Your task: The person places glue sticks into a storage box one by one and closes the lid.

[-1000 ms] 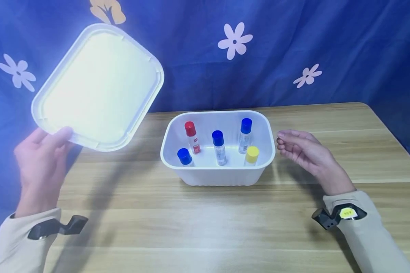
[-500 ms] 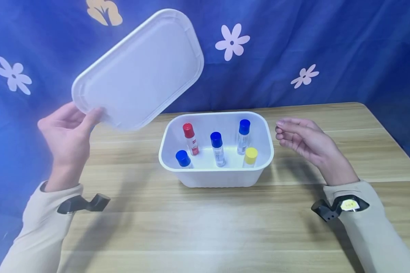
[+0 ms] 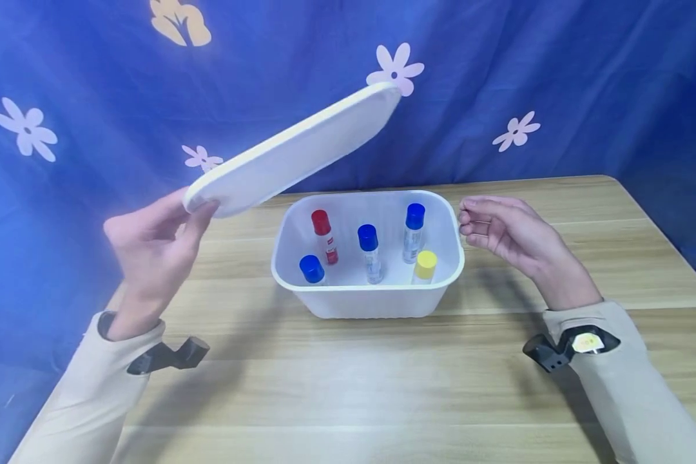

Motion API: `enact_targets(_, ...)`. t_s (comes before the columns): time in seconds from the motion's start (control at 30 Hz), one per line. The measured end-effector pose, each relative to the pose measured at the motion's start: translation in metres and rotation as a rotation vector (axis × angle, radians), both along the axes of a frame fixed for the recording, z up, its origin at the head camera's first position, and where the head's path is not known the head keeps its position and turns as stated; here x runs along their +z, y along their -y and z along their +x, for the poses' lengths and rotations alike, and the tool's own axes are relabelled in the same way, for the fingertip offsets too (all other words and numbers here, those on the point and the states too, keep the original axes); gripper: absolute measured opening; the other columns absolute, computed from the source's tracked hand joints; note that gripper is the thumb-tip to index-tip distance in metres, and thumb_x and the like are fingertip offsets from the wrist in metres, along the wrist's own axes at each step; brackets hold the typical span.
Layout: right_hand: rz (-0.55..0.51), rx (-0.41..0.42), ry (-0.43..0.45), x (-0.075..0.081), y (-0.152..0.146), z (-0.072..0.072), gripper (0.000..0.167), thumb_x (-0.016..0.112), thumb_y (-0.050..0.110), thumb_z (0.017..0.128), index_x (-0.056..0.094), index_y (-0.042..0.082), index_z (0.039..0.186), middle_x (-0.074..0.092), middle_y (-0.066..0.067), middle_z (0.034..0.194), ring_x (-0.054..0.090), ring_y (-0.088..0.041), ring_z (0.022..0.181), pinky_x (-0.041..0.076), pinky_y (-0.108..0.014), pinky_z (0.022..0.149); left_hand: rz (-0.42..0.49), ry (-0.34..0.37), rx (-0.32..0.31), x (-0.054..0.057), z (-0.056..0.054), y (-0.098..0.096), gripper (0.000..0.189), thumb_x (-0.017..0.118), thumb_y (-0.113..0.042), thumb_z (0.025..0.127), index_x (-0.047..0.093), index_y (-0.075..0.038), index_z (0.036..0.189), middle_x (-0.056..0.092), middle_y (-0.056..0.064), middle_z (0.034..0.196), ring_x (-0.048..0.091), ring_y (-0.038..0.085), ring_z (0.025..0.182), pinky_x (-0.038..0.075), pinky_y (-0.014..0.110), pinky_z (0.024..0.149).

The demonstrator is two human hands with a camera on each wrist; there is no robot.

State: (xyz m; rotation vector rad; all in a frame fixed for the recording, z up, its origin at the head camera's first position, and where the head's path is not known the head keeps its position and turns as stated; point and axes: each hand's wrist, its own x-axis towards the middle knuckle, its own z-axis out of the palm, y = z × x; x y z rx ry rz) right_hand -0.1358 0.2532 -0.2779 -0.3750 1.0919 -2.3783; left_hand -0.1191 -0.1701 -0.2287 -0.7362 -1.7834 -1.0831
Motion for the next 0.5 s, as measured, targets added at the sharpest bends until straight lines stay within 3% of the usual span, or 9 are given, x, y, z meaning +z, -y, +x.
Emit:
enact_targets(0.1, -0.027, 0.015, 0.017, 0.000, 0.003, -0.002, 0.035, 0.031, -0.001, 0.104, 0.065, -0.010, 0.103, 0.068, -0.017, 0.092, 0.067, -0.023, 0.083, 0.059, -0.028, 0.076, -0.050, -0.072, 0.012, -0.005, 0.002, -0.007, 0.008, 0.073, 0.002, 0.080, 0.074, 0.003, 0.088, 0.071, 0.012, 0.074, 0.061, 0.009, 0.062, 0.044, 0.009, 0.061)
enact_targets(0.23, -0.045, 0.023, 0.036, 0.001, 0.004, -0.003, 0.034, 0.031, 0.000, 0.104, 0.063, -0.012, 0.105, 0.068, -0.020, 0.095, 0.068, -0.026, 0.087, 0.058, -0.031, 0.080, -0.119, -0.162, -0.012, -0.010, 0.006, -0.017, 0.008, 0.070, -0.004, 0.085, 0.075, 0.000, 0.090, 0.074, 0.010, 0.083, 0.071, 0.020, 0.075, 0.053, 0.016, 0.077)
enact_targets(0.33, -0.049, 0.028, 0.041, 0.002, 0.003, -0.004, 0.035, 0.030, 0.001, 0.105, 0.062, -0.013, 0.106, 0.068, -0.021, 0.096, 0.068, -0.027, 0.089, 0.058, -0.031, 0.081, -0.161, -0.207, -0.084, -0.010, 0.011, -0.023, 0.011, 0.066, -0.005, 0.090, 0.074, 0.001, 0.093, 0.074, 0.013, 0.090, 0.072, 0.027, 0.085, 0.055, 0.027, 0.086)
enact_targets(0.5, -0.063, 0.028, 0.052, 0.002, 0.001, -0.005, 0.036, 0.030, 0.005, 0.106, 0.062, -0.012, 0.107, 0.068, -0.022, 0.098, 0.069, -0.028, 0.089, 0.058, -0.032, 0.081, -0.240, -0.289, -0.184, -0.008, 0.017, -0.035, 0.013, 0.059, 0.001, 0.092, 0.072, 0.005, 0.094, 0.072, 0.017, 0.093, 0.071, 0.031, 0.087, 0.056, 0.036, 0.086)
